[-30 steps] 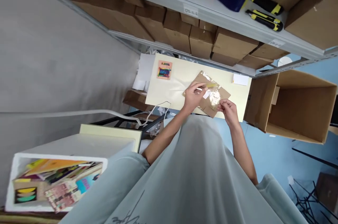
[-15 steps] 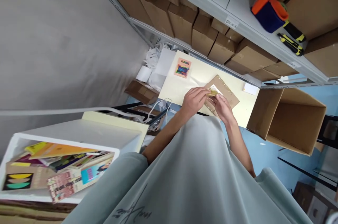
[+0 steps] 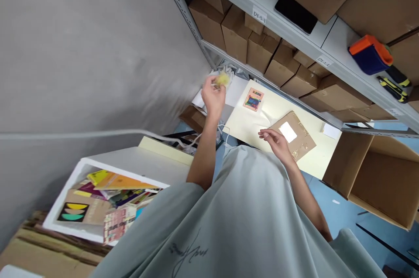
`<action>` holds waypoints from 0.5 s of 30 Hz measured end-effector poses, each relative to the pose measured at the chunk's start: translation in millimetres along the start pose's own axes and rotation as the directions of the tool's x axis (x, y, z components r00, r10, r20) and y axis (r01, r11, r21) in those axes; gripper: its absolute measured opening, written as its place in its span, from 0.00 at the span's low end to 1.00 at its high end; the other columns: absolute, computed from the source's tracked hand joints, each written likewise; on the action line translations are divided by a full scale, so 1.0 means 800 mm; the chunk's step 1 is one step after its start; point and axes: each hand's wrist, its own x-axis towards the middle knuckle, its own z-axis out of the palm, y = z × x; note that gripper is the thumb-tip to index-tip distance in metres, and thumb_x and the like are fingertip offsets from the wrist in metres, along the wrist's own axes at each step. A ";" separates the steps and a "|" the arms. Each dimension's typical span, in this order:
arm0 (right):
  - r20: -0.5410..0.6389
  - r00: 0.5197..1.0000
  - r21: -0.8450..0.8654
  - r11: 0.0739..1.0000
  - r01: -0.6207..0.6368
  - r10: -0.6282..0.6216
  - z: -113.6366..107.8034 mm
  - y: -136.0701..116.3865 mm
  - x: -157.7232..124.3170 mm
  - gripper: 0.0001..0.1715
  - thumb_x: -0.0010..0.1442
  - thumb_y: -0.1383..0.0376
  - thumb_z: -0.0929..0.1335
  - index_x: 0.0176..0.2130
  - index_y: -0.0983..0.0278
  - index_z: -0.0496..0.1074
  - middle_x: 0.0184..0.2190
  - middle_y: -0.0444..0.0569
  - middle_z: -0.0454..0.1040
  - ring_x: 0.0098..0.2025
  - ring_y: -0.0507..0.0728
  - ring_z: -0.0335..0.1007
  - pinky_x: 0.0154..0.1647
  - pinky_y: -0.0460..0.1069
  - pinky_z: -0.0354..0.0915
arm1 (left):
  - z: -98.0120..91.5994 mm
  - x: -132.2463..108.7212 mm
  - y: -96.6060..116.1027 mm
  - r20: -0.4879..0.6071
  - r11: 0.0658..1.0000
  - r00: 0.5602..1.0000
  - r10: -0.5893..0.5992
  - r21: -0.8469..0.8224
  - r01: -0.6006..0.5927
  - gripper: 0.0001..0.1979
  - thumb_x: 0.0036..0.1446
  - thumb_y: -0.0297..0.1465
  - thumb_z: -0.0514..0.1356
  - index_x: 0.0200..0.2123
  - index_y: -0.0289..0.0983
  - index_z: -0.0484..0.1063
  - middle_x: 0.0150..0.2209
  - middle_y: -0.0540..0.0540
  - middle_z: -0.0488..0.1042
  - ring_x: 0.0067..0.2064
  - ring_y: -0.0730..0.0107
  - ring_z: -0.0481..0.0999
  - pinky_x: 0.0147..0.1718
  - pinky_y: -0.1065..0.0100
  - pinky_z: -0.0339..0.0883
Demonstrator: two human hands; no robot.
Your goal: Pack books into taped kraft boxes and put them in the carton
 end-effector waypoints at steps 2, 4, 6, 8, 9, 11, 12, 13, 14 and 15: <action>-0.026 1.000 -0.003 1.000 -0.015 0.015 -0.001 0.015 0.001 0.26 0.68 0.40 0.73 0.51 0.55 0.83 0.49 0.52 0.86 0.49 0.61 0.84 0.57 0.58 0.77 | -0.013 0.055 -0.011 0.039 0.986 0.997 -0.066 0.158 0.059 0.28 0.73 0.38 0.62 0.70 0.30 0.66 0.66 0.36 0.75 0.69 0.55 0.73 0.69 0.49 0.66; -0.077 0.997 -0.014 0.999 -0.033 0.031 -0.011 0.041 0.003 0.28 0.67 0.40 0.73 0.53 0.56 0.82 0.50 0.52 0.86 0.50 0.61 0.83 0.58 0.59 0.76 | -0.010 0.087 -0.013 0.075 0.958 0.995 -0.065 0.283 0.041 0.37 0.72 0.42 0.65 0.73 0.27 0.60 0.73 0.32 0.66 0.80 0.45 0.54 0.78 0.39 0.49; -0.161 0.985 -0.043 0.997 -0.071 0.063 -0.033 0.079 0.001 0.31 0.64 0.39 0.73 0.52 0.58 0.82 0.50 0.53 0.86 0.51 0.62 0.83 0.59 0.59 0.75 | 0.013 0.090 -0.012 0.135 0.955 0.991 -0.002 0.294 -0.038 0.38 0.71 0.40 0.67 0.74 0.27 0.58 0.75 0.31 0.63 0.80 0.45 0.53 0.79 0.37 0.46; -0.290 0.950 -0.089 0.984 -0.152 0.121 -0.066 0.124 -0.007 0.34 0.59 0.37 0.73 0.50 0.60 0.81 0.48 0.55 0.86 0.50 0.63 0.83 0.59 0.60 0.75 | 0.057 0.062 -0.012 0.266 0.971 0.963 0.038 0.219 -0.098 0.34 0.70 0.34 0.66 0.73 0.28 0.60 0.71 0.33 0.70 0.72 0.53 0.68 0.75 0.43 0.59; -0.376 0.913 -0.108 0.971 -0.214 0.159 -0.086 0.147 -0.015 0.36 0.56 0.36 0.73 0.48 0.61 0.81 0.46 0.56 0.85 0.48 0.63 0.82 0.57 0.59 0.75 | 0.083 0.037 -0.013 0.375 0.978 0.927 0.027 0.180 -0.101 0.31 0.70 0.32 0.66 0.71 0.30 0.64 0.67 0.35 0.75 0.65 0.57 0.75 0.71 0.48 0.66; -0.573 0.789 -0.119 0.930 -0.348 0.223 -0.127 0.190 -0.038 0.37 0.51 0.35 0.72 0.43 0.62 0.79 0.42 0.56 0.85 0.45 0.63 0.81 0.53 0.59 0.76 | 0.135 -0.027 -0.017 0.581 0.985 0.814 -0.028 0.155 -0.077 0.24 0.66 0.32 0.67 0.63 0.34 0.74 0.55 0.39 0.84 0.52 0.59 0.84 0.59 0.55 0.77; -0.639 0.731 -0.108 0.914 -0.391 0.238 -0.147 0.210 -0.052 0.36 0.50 0.35 0.71 0.41 0.62 0.78 0.41 0.57 0.84 0.44 0.63 0.80 0.51 0.58 0.75 | 0.160 -0.061 -0.021 0.719 0.981 0.687 -0.104 0.188 -0.049 0.22 0.65 0.33 0.67 0.61 0.35 0.76 0.54 0.40 0.85 0.51 0.59 0.85 0.57 0.58 0.77; -0.693 0.677 -0.094 0.901 -0.424 0.247 -0.165 0.227 -0.066 0.35 0.50 0.35 0.70 0.40 0.61 0.76 0.39 0.57 0.83 0.43 0.63 0.79 0.49 0.58 0.75 | 0.182 -0.095 -0.025 0.814 0.967 0.549 -0.190 0.253 -0.041 0.22 0.64 0.34 0.67 0.60 0.36 0.76 0.54 0.40 0.85 0.51 0.59 0.85 0.56 0.60 0.77; -0.730 0.636 -0.081 0.892 -0.445 0.250 -0.181 0.243 -0.080 0.34 0.50 0.36 0.69 0.38 0.61 0.75 0.37 0.56 0.82 0.42 0.63 0.78 0.46 0.57 0.75 | 0.201 -0.125 -0.029 0.853 0.944 0.452 -0.261 0.323 -0.064 0.23 0.63 0.34 0.66 0.61 0.37 0.76 0.57 0.40 0.84 0.53 0.60 0.85 0.57 0.62 0.76; -0.753 0.609 -0.072 0.888 -0.455 0.250 -0.194 0.257 -0.093 0.32 0.51 0.36 0.68 0.37 0.60 0.73 0.34 0.54 0.81 0.40 0.62 0.77 0.44 0.56 0.74 | 0.218 -0.151 -0.033 0.858 0.928 0.417 -0.300 0.364 -0.081 0.23 0.62 0.34 0.67 0.60 0.36 0.77 0.58 0.39 0.84 0.53 0.58 0.85 0.57 0.62 0.75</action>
